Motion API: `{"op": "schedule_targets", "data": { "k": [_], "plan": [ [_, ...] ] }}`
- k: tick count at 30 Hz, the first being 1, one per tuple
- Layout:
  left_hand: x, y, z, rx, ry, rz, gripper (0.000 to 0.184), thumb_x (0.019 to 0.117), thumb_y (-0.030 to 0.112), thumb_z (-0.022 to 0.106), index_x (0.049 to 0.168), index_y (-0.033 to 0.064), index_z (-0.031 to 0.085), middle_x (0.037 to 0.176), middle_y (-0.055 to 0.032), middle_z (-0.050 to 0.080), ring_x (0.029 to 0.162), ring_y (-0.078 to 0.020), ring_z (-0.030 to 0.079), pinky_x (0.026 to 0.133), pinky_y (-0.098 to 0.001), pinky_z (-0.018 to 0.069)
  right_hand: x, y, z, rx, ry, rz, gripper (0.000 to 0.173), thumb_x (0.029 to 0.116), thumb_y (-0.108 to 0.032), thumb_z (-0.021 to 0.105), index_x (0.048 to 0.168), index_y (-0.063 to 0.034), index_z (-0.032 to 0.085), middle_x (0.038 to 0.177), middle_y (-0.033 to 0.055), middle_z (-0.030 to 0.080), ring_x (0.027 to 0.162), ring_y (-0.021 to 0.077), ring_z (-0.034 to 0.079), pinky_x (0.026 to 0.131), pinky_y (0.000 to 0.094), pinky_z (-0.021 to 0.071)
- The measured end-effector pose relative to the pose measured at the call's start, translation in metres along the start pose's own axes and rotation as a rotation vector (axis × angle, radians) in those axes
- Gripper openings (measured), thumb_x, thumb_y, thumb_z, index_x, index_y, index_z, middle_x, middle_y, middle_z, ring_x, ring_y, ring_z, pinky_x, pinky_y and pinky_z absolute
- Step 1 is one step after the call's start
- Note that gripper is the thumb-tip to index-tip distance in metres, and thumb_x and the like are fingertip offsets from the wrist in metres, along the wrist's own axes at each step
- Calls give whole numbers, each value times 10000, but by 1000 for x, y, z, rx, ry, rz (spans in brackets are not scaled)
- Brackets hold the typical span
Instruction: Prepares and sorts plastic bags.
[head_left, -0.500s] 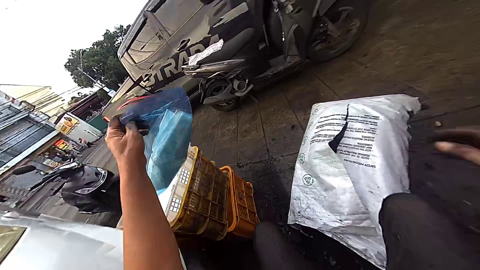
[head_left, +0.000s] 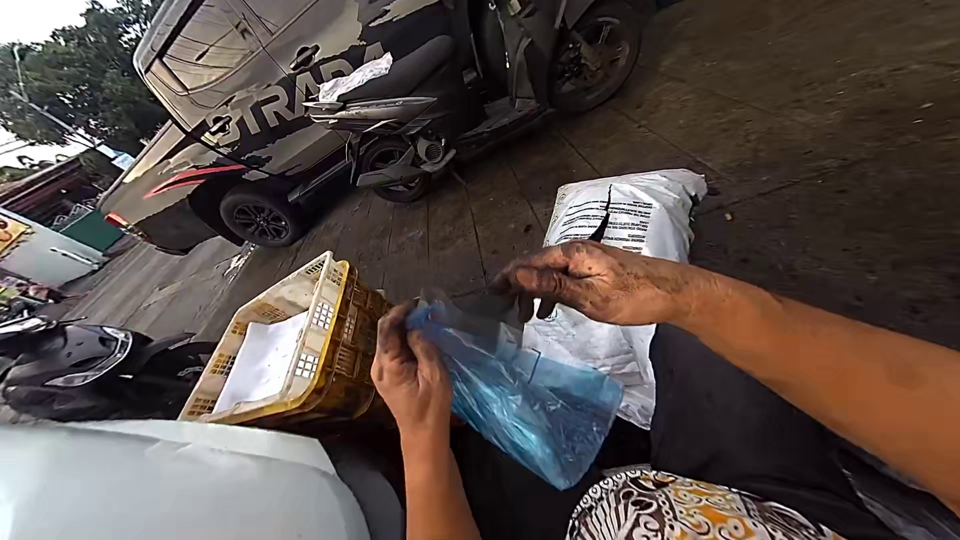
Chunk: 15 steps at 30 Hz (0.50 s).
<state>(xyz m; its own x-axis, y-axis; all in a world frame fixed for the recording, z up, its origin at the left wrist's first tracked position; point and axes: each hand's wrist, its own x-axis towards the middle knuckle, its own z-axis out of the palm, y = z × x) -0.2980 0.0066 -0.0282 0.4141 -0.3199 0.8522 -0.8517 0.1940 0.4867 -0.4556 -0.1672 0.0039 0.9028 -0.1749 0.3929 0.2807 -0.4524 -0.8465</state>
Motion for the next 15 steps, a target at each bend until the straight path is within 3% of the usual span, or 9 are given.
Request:
{"op": "schedule_targets", "data": {
  "k": [2, 4, 5, 8, 10, 12, 13, 14, 15],
  "plan": [
    [-14, 2, 2, 32, -6, -16, 256, 956, -2, 471, 1071, -187, 607, 988, -101, 695, 945, 73, 627, 872, -112, 503, -9, 0, 19, -11, -135, 54, 383, 1071, -338, 510, 1109, -17, 716, 872, -39, 680, 771, -79, 589, 733, 127, 494],
    [-23, -1, 3, 42, -11, -43, 252, 953, -9, 476, 1065, -184, 618, 981, -140, 698, 929, 48, 637, 863, -119, 503, -17, 3, 32, -1, -201, 114, 242, 1027, -208, 591, 1041, 7, 699, 828, -16, 644, 727, -63, 538, 696, 136, 444],
    [-26, -3, 1, 30, -7, -55, 251, 957, -12, 475, 1068, -187, 616, 982, -137, 697, 923, 52, 637, 856, -118, 506, -18, 6, 35, -5, -196, 134, 188, 1001, -172, 610, 984, -3, 689, 788, -31, 623, 695, -63, 529, 667, 137, 437],
    [-26, -4, -15, -2, 15, -65, 249, 976, -7, 471, 1085, -190, 599, 1011, -93, 689, 946, 75, 625, 868, -116, 510, -15, 12, 33, -23, -108, 192, 169, 1018, -153, 600, 1003, -14, 695, 771, -48, 622, 666, -60, 537, 656, 136, 458],
    [-23, 2, -28, -8, 21, -31, 296, 996, 76, 504, 1158, -147, 612, 1156, -113, 669, 1124, -12, 604, 990, -195, 491, -10, 8, 30, -50, -34, 196, 158, 1019, -175, 613, 982, -47, 698, 723, -73, 607, 635, -67, 522, 629, 131, 441],
    [-16, 20, -39, -21, -45, 87, 328, 1060, 247, 499, 1262, 23, 626, 1346, -41, 598, 1315, -84, 510, 1103, -280, 433, -3, -6, 33, -68, -2, 182, 155, 1020, -177, 621, 959, -56, 695, 673, -70, 585, 579, -58, 509, 574, 130, 433],
    [-12, 36, -41, -25, -101, 145, 301, 1083, 290, 467, 1275, 126, 630, 1350, 39, 595, 1310, -49, 517, 1095, -264, 448, 1, -14, 35, -65, 3, 167, 155, 1025, -164, 615, 967, -44, 694, 662, -62, 576, 556, -52, 501, 548, 127, 431],
    [-8, 50, -40, -43, -175, 192, 287, 1096, 280, 441, 1257, 154, 643, 1290, 54, 641, 1241, -33, 574, 1045, -247, 487, 4, -21, 36, -63, 19, 134, 145, 1021, -141, 612, 955, -39, 690, 644, -59, 567, 536, -50, 488, 526, 126, 415],
    [-4, 61, -38, -54, -262, 224, 283, 1099, 225, 431, 1200, 93, 660, 1179, -9, 698, 1134, -54, 644, 978, -241, 530, 7, -27, 36, -55, 44, 96, 126, 1009, -113, 615, 950, -33, 693, 636, -52, 578, 531, -47, 493, 518, 125, 414]
  ]
}}
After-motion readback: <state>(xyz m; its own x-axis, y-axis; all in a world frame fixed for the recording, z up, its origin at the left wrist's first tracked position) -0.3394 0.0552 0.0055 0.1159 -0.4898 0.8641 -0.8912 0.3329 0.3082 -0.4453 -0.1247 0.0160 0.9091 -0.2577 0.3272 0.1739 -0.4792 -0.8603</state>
